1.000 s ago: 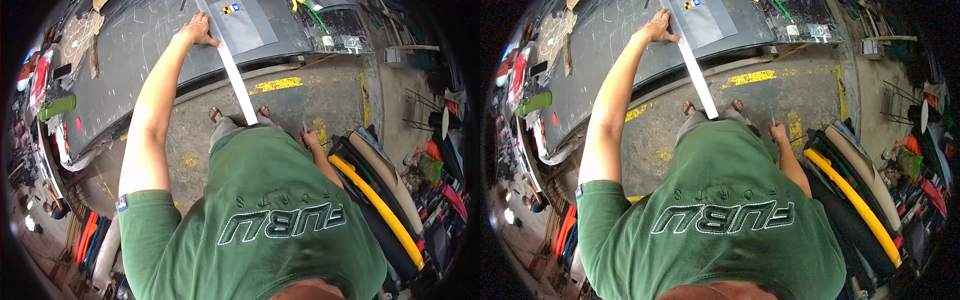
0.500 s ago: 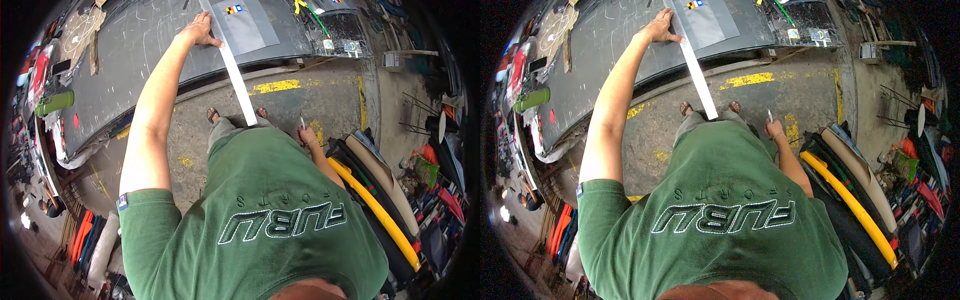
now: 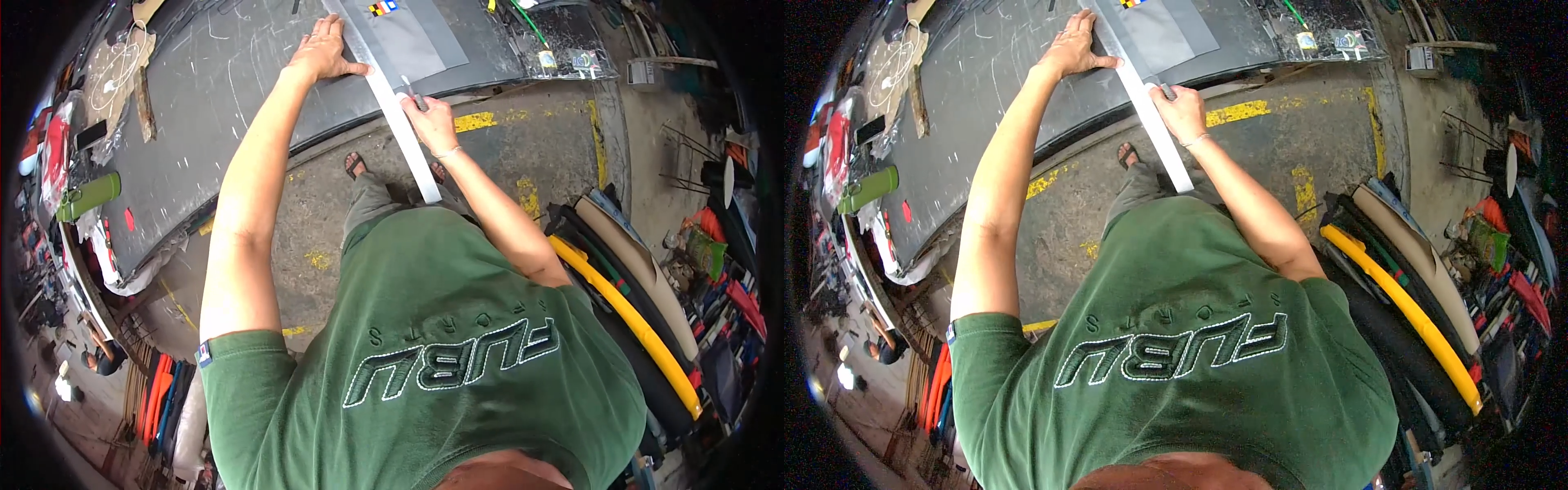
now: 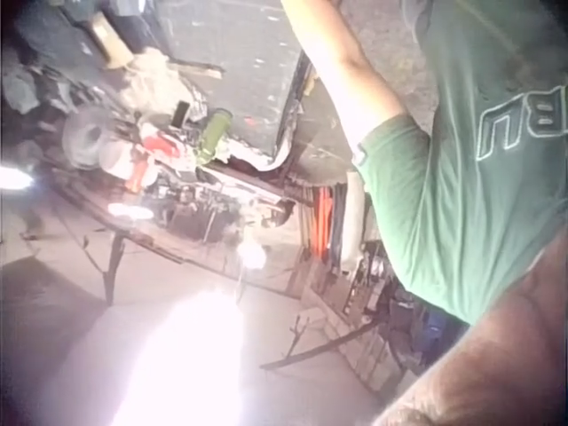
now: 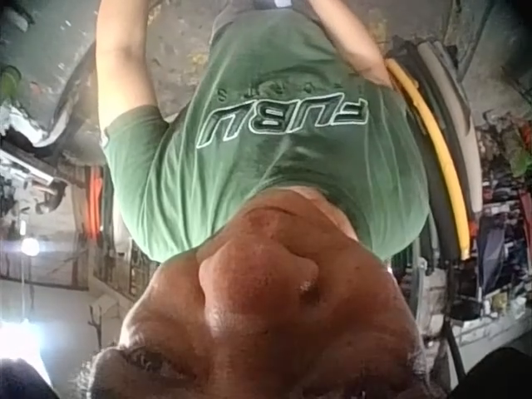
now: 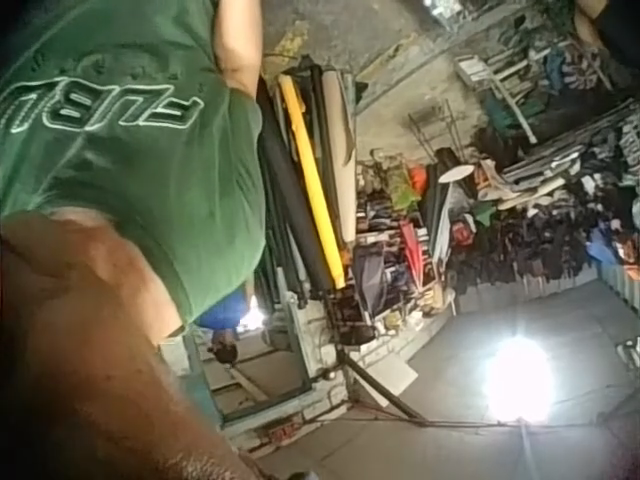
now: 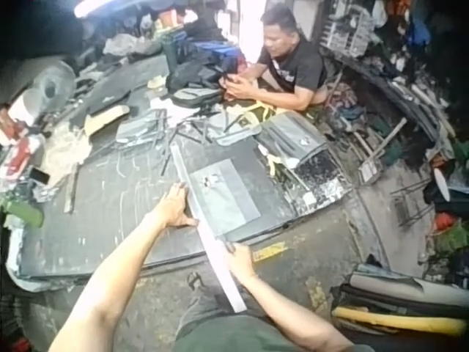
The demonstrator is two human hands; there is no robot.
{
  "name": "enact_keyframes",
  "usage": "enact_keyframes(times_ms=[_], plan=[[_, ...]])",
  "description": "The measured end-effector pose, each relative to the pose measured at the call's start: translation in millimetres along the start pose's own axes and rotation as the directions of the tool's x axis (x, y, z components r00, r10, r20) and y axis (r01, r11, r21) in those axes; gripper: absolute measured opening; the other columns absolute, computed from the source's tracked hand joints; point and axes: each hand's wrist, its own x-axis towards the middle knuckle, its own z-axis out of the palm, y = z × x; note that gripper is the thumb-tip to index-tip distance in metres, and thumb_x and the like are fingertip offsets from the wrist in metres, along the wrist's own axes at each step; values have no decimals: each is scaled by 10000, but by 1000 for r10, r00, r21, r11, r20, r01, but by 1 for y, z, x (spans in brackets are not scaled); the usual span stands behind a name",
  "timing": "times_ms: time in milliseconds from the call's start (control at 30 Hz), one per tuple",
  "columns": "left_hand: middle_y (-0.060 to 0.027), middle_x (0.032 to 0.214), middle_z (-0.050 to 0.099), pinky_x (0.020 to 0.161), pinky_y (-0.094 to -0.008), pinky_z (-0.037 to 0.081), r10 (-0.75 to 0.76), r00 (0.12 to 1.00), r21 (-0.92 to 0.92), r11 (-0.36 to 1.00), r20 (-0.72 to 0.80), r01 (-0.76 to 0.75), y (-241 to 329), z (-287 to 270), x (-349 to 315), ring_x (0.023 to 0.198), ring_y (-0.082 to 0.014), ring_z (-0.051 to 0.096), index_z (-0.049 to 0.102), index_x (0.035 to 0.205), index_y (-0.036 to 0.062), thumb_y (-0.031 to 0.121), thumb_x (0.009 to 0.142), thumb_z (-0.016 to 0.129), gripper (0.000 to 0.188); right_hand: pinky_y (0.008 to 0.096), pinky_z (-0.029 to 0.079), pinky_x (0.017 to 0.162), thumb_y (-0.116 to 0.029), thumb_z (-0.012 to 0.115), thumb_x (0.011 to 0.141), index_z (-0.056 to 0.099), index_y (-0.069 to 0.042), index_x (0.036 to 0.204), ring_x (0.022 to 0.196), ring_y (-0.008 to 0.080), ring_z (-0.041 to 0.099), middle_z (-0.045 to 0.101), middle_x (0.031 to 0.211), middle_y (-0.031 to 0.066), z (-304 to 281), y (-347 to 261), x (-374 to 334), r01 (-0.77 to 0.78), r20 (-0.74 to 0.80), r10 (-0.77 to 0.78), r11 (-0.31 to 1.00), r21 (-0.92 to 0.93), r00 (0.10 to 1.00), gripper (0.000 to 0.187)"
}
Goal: Measure and cut rectangular pieces of synthetic grey material using a metal ruler and a utility knife on a workbench.
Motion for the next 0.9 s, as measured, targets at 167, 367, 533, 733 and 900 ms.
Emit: enact_keyframes(times_ms=[167,367,533,733,900], plan=[[-150,1695,210,1236,-573,284,-1,999,-24,1000,-41,0,-7,5,-7,1575,-330,188,247,1610,29,776,597,826,1386,377,508,627,-431,776,854,745,-9,872,598,177,602,673,658,104,7,-9,-6,-167,74,156,971,172,985,424],[-165,1697,207,1249,-563,249,15,995,-40,999,-102,-19,-12,9,-13,1574,-351,190,250,1610,27,799,581,816,1406,313,459,590,-304,779,884,695,-6,809,610,78,493,598,624,-13,15,-22,-16,-95,-29,97,993,74,995,319],[-291,1678,153,1270,-578,115,84,986,-188,976,-141,-110,-29,21,-13,1577,-434,89,179,1617,-6,685,625,846,1381,322,469,601,-320,778,881,700,2,829,617,80,501,605,625,10,22,-14,-16,-57,-78,62,996,66,995,335],[-278,1685,142,1268,-586,107,76,989,-230,968,-124,-103,-24,18,-15,1581,-427,78,185,1618,-1,655,625,862,1370,325,474,603,-318,779,887,705,8,836,631,77,519,619,638,16,22,-10,-17,-72,-65,77,994,78,995,339],[-268,1688,147,1268,-587,99,73,985,-228,968,-156,-108,-29,22,-18,1584,-417,72,190,1619,4,641,622,869,1363,342,486,614,-327,780,889,709,19,854,627,105,549,642,651,65,25,-6,-16,-14,-71,18,998,59,997,356]])
